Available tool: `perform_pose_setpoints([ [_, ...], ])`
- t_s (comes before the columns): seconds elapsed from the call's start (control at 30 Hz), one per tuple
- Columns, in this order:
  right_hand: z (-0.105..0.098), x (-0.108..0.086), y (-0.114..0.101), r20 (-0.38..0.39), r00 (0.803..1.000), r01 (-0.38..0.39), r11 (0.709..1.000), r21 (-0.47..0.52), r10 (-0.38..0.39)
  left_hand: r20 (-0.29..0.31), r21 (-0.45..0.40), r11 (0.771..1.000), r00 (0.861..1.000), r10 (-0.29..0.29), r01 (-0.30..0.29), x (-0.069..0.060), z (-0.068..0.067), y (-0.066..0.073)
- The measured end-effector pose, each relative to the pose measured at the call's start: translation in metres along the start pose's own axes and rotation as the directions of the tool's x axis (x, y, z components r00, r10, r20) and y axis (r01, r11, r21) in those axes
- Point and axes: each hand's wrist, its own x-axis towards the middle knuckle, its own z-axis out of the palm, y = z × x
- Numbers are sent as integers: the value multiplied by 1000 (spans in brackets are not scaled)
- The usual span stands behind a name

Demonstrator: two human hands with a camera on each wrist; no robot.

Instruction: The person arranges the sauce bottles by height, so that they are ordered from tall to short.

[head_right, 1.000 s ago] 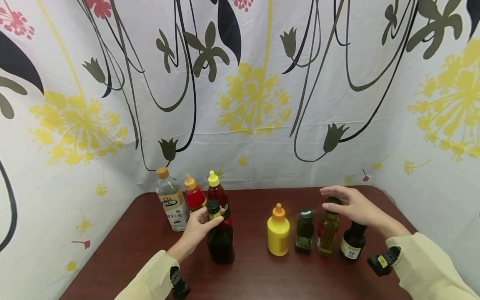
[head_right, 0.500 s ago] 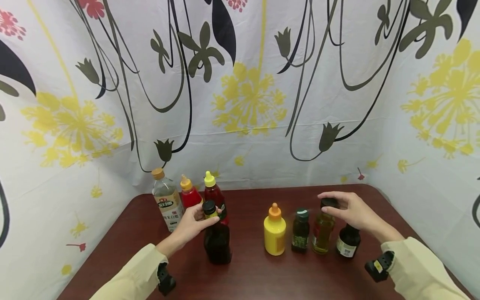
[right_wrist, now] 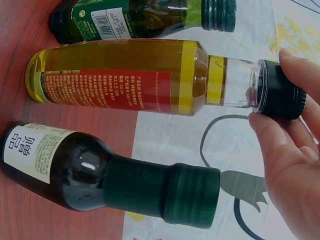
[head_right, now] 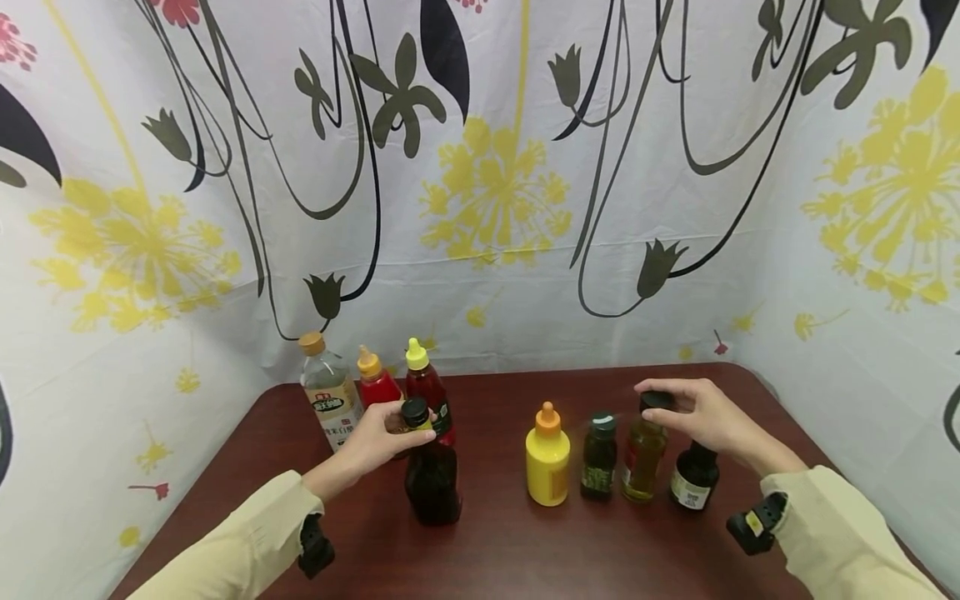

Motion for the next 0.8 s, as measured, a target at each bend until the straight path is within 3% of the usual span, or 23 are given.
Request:
perform_pose_setpoints([
  [0.2,-2,1,-1,14,1000,-12,1000,0,12,-21,-7,1000,1000,3,-3,-4,1,0],
  [0.4,-2,0,-1,10,1000,-21,1000,-11,21,-111,5,1000,994,3,-3,-19,4,24],
  [0.47,-2,0,-1,10,1000,-28,1000,-4,28,-141,0,1000,990,12,-12,-20,6,19],
  [0.63,-2,-1,-1,21,999,-43,999,23,42,-194,-8,999,980,29,-31,-14,10,-7],
  [0.8,-2,-1,-1,15,999,-32,999,14,32,-251,40,998,966,56,-47,-12,8,-3],
])
